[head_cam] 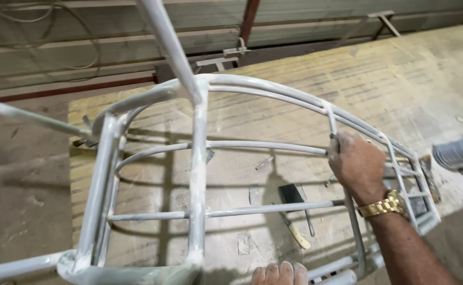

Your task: Sanding the joints and surface of a metal chair frame on a workbench.

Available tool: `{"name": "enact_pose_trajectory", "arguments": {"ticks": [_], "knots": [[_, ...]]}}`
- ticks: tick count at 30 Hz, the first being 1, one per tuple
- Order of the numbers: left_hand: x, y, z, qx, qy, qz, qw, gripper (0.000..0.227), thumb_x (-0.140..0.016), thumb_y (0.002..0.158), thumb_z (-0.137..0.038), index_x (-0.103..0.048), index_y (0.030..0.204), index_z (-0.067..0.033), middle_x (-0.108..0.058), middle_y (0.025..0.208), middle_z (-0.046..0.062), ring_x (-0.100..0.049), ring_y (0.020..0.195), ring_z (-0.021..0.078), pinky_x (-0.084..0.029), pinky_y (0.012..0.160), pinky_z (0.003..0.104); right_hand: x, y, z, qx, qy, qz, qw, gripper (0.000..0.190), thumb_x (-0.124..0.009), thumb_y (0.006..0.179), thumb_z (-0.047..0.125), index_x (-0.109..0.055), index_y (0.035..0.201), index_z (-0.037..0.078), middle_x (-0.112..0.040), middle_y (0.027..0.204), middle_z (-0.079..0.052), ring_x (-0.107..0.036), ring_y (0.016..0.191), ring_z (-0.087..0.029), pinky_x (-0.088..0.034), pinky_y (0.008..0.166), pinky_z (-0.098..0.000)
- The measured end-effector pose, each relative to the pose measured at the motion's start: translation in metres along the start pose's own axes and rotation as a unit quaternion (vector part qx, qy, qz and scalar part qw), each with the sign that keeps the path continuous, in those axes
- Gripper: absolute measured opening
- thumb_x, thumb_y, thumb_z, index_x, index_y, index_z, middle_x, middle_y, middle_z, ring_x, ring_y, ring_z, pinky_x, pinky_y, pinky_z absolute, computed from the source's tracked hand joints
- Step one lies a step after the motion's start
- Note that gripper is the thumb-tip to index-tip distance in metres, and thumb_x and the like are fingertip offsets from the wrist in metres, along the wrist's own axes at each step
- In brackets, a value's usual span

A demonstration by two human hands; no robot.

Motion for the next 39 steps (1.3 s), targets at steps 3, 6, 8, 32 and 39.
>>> {"name": "enact_pose_trajectory", "arguments": {"ticks": [3, 6, 8, 32, 39], "knots": [[-0.019, 0.013, 0.005, -0.002, 0.01, -0.007, 1.0, 0.016, -0.073, 0.072, -0.03, -0.066, 0.078, -0.0167, -0.055, 0.058, -0.003, -0.063, 0.05, 0.01, -0.042, 0.037, 0.029, 0.0, -0.015, 0.001, -0.009, -0.014, 0.021, 1.0, 0.024, -0.056, 0.103, 0.03, -0.065, 0.09, 0.012, -0.068, 0.077, -0.009, -0.065, 0.059, -0.025, -0.051, 0.056, -0.0413], [0.003, 0.026, 0.008, 0.015, 0.028, -0.012, 0.999, 0.018, -0.074, 0.07, -0.032, -0.063, 0.073, -0.0177, -0.05, 0.054, -0.006, -0.062, 0.047, 0.0082, -0.041, 0.036, 0.029, -0.018, -0.004, -0.002, -0.024, -0.01, 0.07, 0.997, 0.027, -0.054, 0.104, 0.033, -0.064, 0.089, 0.013, -0.067, 0.073, -0.008, -0.063, 0.055, -0.022, -0.049, 0.053, -0.0399], [0.024, 0.041, 0.009, 0.007, 0.017, -0.022, 1.0, 0.019, -0.073, 0.07, -0.031, -0.06, 0.072, -0.0179, -0.048, 0.054, -0.005, -0.065, 0.052, 0.0097, -0.042, 0.039, 0.029, -0.018, 0.001, -0.013, -0.03, -0.021, 0.063, 0.997, 0.029, -0.055, 0.105, 0.035, -0.064, 0.088, 0.013, -0.066, 0.07, -0.008, -0.061, 0.055, -0.022, -0.048, 0.053, -0.0403], [-0.009, 0.008, -0.001, 0.004, 0.115, -0.125, 0.985, 0.02, -0.07, 0.061, -0.034, -0.054, 0.067, -0.0235, -0.044, 0.051, -0.009, -0.054, 0.044, 0.0055, -0.041, 0.035, 0.027, -0.018, -0.012, -0.01, -0.104, 0.041, 0.123, 0.986, 0.027, -0.057, 0.099, 0.035, -0.07, 0.109, 0.013, -0.07, 0.071, -0.014, -0.07, 0.059, -0.031, -0.055, 0.057, -0.0456], [-0.006, 0.021, 0.013, 0.02, 0.025, -0.041, 0.999, 0.022, -0.07, 0.064, -0.03, -0.061, 0.079, -0.0149, -0.051, 0.062, 0.0, -0.063, 0.056, 0.0141, -0.044, 0.044, 0.032, -0.01, -0.006, -0.005, -0.053, 0.032, 0.091, 0.994, 0.028, -0.056, 0.102, 0.032, -0.071, 0.096, 0.009, -0.068, 0.07, -0.017, -0.067, 0.057, -0.032, -0.053, 0.058, -0.0477]]}}
Point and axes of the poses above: each hand's wrist, its own y-axis towards the middle knuckle, its own x-axis out of the back of the hand, z = x × y, the point moved 8 cm from there along y, towards the middle knuckle
